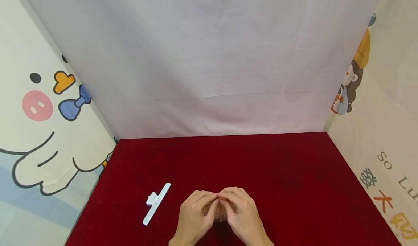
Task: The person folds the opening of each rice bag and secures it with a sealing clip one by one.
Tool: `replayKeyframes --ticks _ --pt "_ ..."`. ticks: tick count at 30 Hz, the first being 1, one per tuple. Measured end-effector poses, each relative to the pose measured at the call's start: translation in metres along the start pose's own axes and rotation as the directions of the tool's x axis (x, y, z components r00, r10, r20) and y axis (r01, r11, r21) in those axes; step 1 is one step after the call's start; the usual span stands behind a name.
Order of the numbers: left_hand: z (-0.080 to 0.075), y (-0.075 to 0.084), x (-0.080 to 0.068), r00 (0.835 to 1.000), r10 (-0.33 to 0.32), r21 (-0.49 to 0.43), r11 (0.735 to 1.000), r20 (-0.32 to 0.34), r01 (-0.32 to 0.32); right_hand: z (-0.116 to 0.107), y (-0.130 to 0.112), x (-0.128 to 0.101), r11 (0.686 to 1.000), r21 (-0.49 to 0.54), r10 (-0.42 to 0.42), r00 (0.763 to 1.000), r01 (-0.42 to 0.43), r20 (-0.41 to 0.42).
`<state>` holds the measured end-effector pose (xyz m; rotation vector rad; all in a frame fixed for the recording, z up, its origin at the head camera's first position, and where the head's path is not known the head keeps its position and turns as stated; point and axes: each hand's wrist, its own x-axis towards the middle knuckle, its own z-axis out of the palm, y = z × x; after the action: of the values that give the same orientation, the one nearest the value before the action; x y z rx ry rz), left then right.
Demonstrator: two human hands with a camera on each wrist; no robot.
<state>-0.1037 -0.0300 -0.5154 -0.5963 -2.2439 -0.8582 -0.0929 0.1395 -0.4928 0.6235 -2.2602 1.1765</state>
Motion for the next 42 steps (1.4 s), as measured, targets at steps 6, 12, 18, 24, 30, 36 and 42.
replayKeyframes --ticks 6,12,18,24,30,36,42 --pt "0.003 0.0 0.001 1.0 -0.014 0.009 1.0 0.008 0.014 0.0 0.001 0.001 0.999 -0.029 -0.027 0.999 0.027 -0.02" --pt "0.005 0.001 0.0 1.0 -0.024 0.023 0.999 -0.004 0.025 0.001 0.0 -0.001 0.997 -0.064 0.041 0.997 -0.046 -0.072" --pt "0.007 0.001 0.001 0.999 -0.045 0.016 0.999 -0.022 0.045 0.002 0.002 -0.001 0.958 0.045 0.286 0.954 -0.283 -0.091" --pt "0.005 0.006 0.002 0.975 -0.214 -0.117 0.969 0.058 0.219 0.001 0.005 0.001 0.905 0.174 0.4 0.916 -0.389 -0.032" --pt "0.004 0.008 0.005 0.958 -0.243 -0.194 0.943 0.151 0.27 0.001 0.009 0.002 0.914 0.181 0.377 0.925 -0.364 -0.041" --pt "0.009 0.011 0.005 0.972 -0.214 -0.14 0.964 0.093 0.226 0.002 0.009 0.001 0.862 0.212 0.473 0.881 -0.46 -0.01" --pt "0.015 0.01 0.005 0.988 -0.155 -0.078 0.985 -0.019 0.153 0.003 0.005 0.005 0.852 0.209 0.5 0.864 -0.48 -0.054"
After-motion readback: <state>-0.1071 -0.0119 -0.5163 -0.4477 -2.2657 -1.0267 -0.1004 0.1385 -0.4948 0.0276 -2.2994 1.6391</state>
